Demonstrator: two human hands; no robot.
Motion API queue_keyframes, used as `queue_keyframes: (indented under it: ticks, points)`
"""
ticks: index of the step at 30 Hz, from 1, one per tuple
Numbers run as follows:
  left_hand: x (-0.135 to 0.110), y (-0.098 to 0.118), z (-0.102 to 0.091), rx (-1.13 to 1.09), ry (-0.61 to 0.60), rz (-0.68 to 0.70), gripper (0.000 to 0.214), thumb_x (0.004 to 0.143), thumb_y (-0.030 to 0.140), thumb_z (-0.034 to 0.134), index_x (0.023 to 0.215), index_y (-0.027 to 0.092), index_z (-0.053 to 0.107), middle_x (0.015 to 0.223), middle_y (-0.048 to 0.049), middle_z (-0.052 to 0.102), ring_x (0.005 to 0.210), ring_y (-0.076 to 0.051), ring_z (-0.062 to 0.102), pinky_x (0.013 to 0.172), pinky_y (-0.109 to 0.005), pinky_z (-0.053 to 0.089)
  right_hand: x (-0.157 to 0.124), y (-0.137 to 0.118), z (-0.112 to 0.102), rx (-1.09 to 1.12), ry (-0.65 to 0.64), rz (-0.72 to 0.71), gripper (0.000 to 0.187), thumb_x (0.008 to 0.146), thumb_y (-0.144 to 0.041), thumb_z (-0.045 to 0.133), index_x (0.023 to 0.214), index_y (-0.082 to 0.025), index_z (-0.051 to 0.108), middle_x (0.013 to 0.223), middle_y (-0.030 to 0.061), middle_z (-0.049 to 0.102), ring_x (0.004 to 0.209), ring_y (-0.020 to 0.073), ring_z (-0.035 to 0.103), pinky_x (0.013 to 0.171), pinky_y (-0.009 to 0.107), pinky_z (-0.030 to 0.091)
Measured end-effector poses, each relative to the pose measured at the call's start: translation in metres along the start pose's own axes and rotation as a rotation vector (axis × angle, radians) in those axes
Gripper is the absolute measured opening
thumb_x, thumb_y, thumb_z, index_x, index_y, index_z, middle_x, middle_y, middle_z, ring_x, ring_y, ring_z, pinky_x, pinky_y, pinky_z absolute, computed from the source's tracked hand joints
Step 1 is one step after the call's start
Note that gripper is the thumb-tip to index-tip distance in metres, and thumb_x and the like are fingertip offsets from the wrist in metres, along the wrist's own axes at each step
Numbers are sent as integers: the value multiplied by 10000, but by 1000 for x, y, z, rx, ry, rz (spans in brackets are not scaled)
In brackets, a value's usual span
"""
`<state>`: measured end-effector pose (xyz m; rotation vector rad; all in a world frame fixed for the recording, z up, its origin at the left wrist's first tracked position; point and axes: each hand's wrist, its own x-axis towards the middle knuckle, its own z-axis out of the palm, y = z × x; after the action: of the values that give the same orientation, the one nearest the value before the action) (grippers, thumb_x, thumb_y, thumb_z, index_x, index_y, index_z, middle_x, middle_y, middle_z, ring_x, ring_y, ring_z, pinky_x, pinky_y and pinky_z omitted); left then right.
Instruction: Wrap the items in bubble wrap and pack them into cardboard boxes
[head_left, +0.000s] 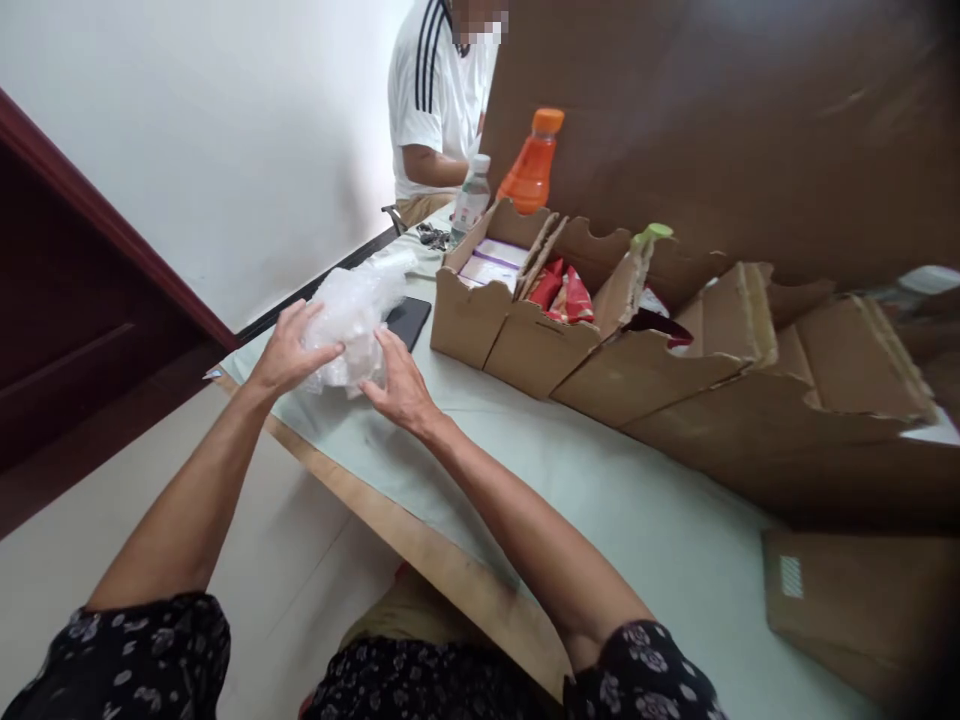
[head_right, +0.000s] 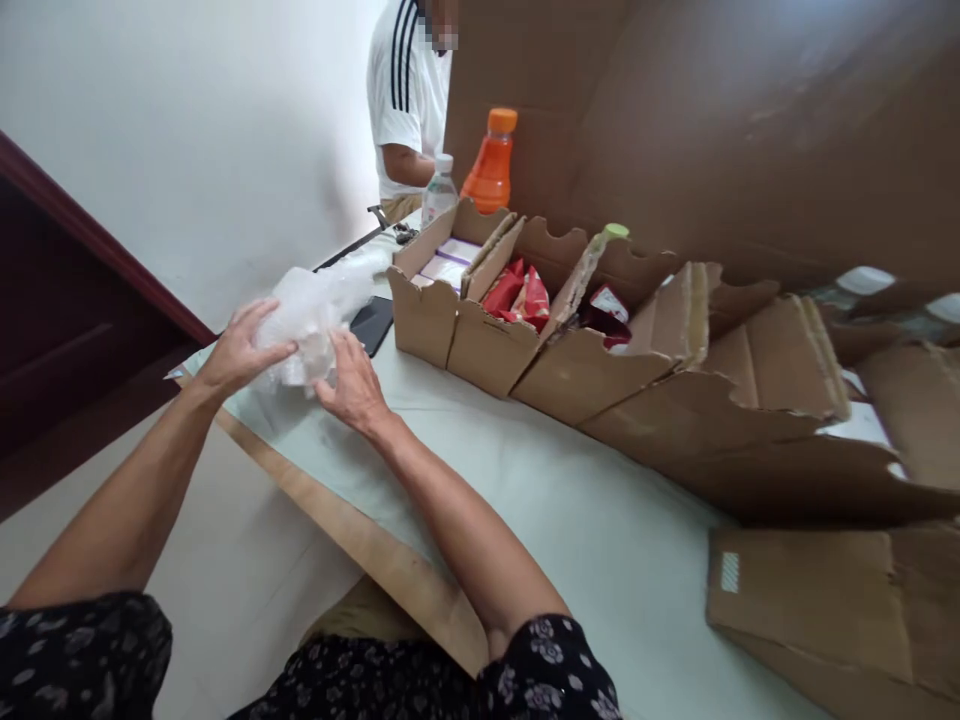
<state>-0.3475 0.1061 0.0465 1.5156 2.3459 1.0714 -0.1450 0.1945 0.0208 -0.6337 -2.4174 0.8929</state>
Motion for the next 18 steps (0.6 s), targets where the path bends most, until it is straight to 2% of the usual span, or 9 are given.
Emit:
queue_keyframes:
  ticks: [1,3,6,10,15,18]
  points:
    - [11,-11,-1,13,-55,-31,1001,706,724,727,1522,184,513,1697,-193,340,1586,-421,306,1280,-600,274,4,3,4,-8,-23,22,831,871,-229,692,1610,-95,336,1679,233,364,1591,322,319,1301,528,305]
    - [24,-26,-3,21,-153,-74,1076,670,768,716,1517,134,519,1698,-228,323,1594,-440,279,1284,-600,254,0,10,7,-30,-45,52,801,879,-237,688,1595,-77,368,1678,244,362,1586,338,326,1297,542,308]
    - [28,-36,-7,39,-229,-62,1127,667,798,707,1548,131,483,1696,-219,345,1601,-418,273,1299,-580,223,-21,19,6,-25,-31,53,729,900,-246,667,1577,-121,427,1671,216,393,1555,334,382,1281,538,346]
    - [19,-43,-8,99,-142,-4,1105,752,870,596,1595,181,407,1747,-172,260,1622,-394,224,1306,-611,162,-47,24,-2,4,26,50,608,924,-243,628,1520,-211,508,1634,161,469,1515,289,452,1249,520,406]
    - [13,-45,2,102,-218,40,1082,762,936,522,1502,147,527,1645,-192,462,1550,-408,382,1279,-599,269,-87,5,-22,18,24,90,490,950,-211,603,1440,-216,585,1607,152,510,1481,272,499,1209,500,465]
    - [14,-34,-7,115,-141,55,1060,859,901,457,1539,88,459,1683,-182,405,1571,-379,342,1276,-612,243,-119,-9,-38,87,20,103,477,969,-202,595,1443,-248,583,1623,126,500,1470,279,515,1144,509,532]
